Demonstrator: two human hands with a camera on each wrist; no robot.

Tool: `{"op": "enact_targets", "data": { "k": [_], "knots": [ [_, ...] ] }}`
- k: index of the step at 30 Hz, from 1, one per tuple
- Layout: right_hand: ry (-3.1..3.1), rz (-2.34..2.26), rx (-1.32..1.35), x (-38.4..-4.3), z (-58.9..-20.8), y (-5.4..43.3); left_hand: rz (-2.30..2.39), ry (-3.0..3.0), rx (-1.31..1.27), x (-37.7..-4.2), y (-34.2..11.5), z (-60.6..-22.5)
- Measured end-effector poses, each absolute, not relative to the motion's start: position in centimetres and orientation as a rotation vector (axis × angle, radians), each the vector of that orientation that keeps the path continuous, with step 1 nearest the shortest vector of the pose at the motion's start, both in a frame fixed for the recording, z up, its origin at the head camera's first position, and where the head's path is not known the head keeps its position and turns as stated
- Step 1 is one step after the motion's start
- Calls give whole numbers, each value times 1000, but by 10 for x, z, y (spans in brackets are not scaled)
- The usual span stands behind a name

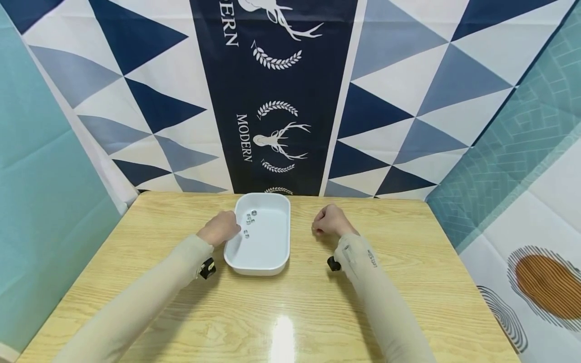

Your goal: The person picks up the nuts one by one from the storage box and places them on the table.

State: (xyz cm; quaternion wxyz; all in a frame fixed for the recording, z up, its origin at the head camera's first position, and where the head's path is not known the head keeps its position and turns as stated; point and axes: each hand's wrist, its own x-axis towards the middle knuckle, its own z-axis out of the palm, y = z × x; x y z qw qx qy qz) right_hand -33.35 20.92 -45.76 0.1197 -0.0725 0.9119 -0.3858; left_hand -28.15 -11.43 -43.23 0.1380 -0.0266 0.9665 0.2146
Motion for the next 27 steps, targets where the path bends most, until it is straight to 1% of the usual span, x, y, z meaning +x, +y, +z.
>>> {"op": "enact_targets", "data": {
  "k": [6, 16, 27],
  "knots": [
    [2642, -1099, -192, -332, -462, 211, 625, 2788, -101, -281, -114, -432],
    [2529, -1246, -119, -332, -468, 211, 660, 2776, -93, -280, -114, -430],
    [2514, -1271, -109, -331, -468, 209, 672, 2773, -104, -280, -113, -430]
  ]
}}
